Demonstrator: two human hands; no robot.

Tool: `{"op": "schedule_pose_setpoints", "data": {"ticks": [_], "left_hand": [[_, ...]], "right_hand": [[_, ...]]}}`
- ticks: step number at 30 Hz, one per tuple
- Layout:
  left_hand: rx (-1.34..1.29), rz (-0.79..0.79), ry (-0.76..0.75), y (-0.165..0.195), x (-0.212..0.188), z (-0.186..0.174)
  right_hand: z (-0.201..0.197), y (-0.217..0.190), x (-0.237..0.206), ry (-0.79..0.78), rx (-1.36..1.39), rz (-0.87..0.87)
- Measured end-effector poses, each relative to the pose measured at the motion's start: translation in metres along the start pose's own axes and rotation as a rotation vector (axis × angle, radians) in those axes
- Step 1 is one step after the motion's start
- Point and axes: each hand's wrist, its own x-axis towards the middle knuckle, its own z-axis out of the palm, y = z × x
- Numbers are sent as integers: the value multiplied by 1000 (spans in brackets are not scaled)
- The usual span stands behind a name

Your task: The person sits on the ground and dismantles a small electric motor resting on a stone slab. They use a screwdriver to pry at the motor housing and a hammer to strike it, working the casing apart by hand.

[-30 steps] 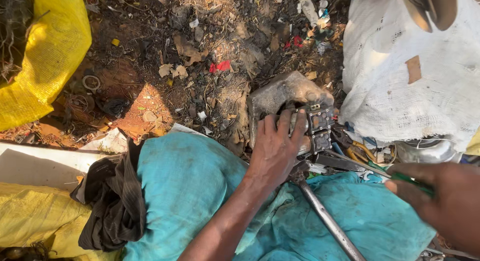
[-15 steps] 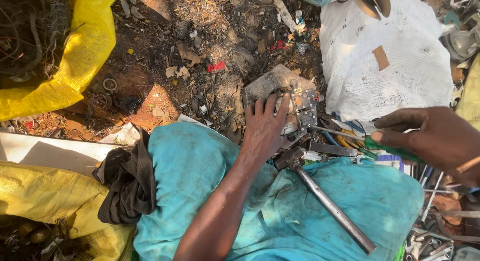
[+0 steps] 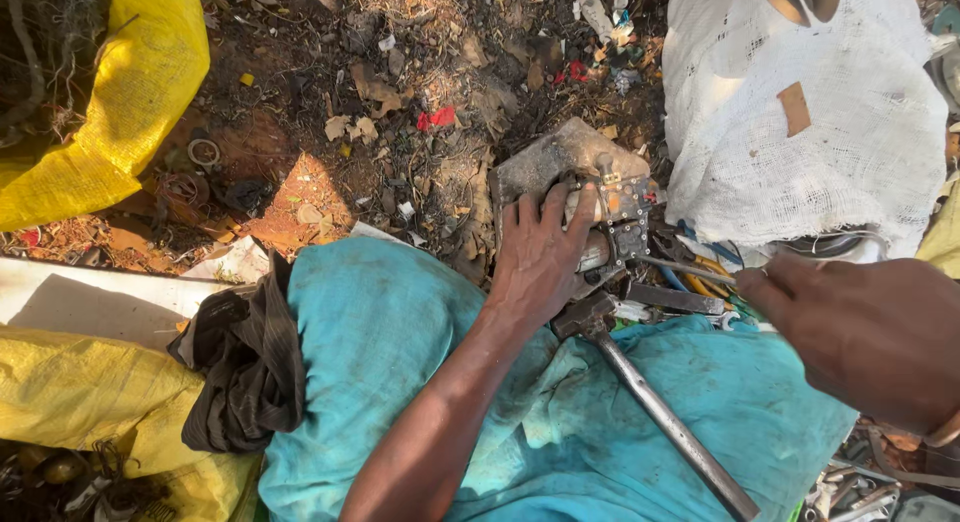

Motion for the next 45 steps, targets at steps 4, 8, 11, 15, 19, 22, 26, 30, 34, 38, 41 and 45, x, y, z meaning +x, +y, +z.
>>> {"op": "schedule_pose_setpoints", "data": {"ticks": [4, 8, 11, 15, 19, 22, 26, 30, 34, 38, 41, 45], "left_hand": [[-13, 19, 4, 0, -2, 1], [-20, 30, 69, 1, -5, 3], [-10, 39, 70, 0, -6, 4], [6, 31, 35, 0, -5, 6], [12, 39, 64, 0, -6, 5], [-18, 39, 61, 0, -6, 4], [-42, 27, 64, 1, -5, 3], [-20, 12, -2, 1, -5, 2], [-19, 54, 112, 1, -6, 3], [-32, 25, 49, 1, -6, 5], [13, 35, 61, 1, -6, 7], [21, 56, 72, 2, -8, 9]], "right_hand": [[6, -1, -13, 89, -380, -225], [-6, 5, 4, -223, 674, 526], [-18, 6, 18, -501, 773, 624], [-29, -7, 3, -208, -274, -50], [-33, -10, -12, 152, -70, -25], [-30, -1, -2, -219, 785, 627], [-20, -2, 9, -413, 632, 561], [-17, -12, -15, 72, -303, -161], [-24, -8, -9, -148, 469, 552], [-21, -10, 6, -459, 779, 725], [-16, -25, -10, -157, -35, 259], [-27, -28, -31, 179, -51, 167]]}}
